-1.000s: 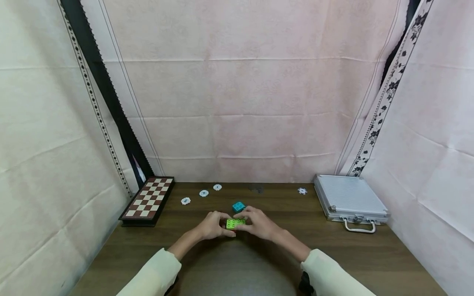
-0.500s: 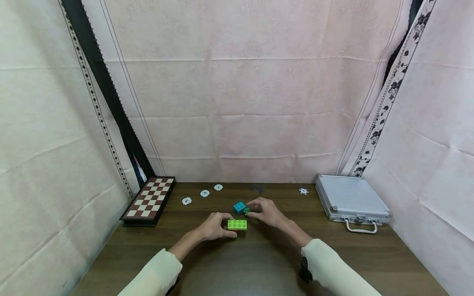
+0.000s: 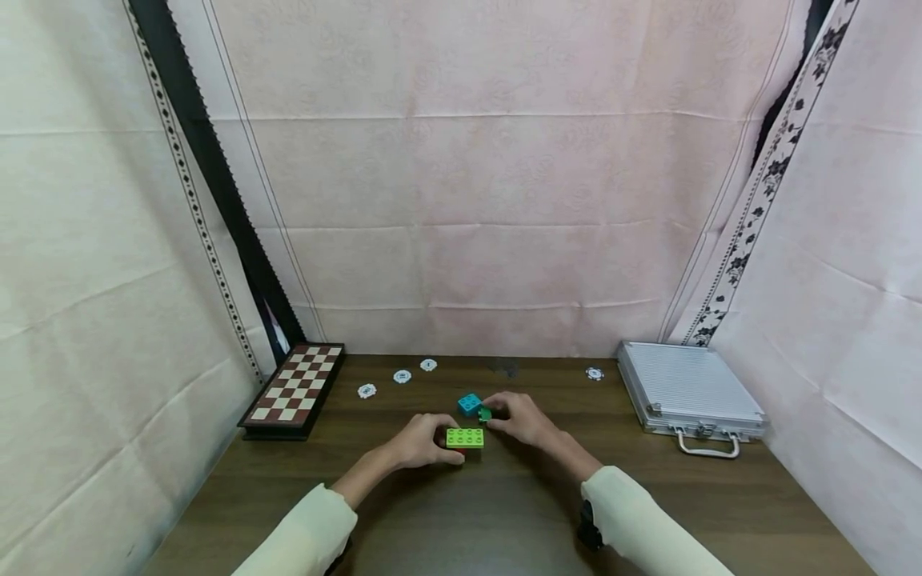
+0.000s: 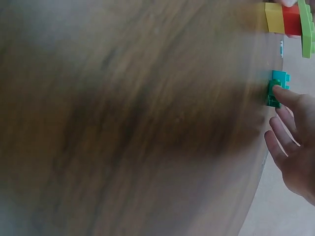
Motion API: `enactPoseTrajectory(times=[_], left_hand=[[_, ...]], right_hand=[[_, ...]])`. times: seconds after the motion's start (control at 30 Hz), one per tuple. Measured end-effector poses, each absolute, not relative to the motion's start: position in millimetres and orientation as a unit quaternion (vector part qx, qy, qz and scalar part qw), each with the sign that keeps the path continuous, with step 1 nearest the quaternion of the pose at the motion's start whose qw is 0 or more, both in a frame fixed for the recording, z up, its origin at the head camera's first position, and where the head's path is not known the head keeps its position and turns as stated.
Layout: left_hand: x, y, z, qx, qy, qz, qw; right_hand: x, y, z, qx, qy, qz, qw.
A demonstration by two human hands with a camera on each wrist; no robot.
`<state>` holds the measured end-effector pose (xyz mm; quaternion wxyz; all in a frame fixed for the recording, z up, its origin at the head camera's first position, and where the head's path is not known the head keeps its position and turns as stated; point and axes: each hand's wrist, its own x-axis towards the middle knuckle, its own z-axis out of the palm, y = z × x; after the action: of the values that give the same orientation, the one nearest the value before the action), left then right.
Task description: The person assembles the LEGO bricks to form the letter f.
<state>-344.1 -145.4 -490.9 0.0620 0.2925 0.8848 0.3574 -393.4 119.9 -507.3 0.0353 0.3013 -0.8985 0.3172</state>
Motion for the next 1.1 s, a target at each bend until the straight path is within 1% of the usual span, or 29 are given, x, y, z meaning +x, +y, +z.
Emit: enactPoseTrajectory(times=[0.27,0.4,0.7,0.87,1.1], left_hand=[[-344,-146,-483,0.297,0.883,0.361,0.045],[-345,-145,-481,0.296,0.884,0.358,0.038],[-347,-144,-483,0.28,0.887,0.366,0.038],[-348,-146,-484,0.274,0.884,0.376,0.043],[-350,-146,-486,0.274,0.884,0.377,0.043]], right_hand=[[-389,127,-508,0.306,-0.912,0.268,0.043],[-388,127,-509,0.305,-0.91,0.277,0.048],[-387,124,-508,0.3,-0.913,0.272,0.04],[-384,127,-501,0.302,-0.904,0.299,0.034],[-380,126,-485,0.332,-0.88,0.333,0.061]])
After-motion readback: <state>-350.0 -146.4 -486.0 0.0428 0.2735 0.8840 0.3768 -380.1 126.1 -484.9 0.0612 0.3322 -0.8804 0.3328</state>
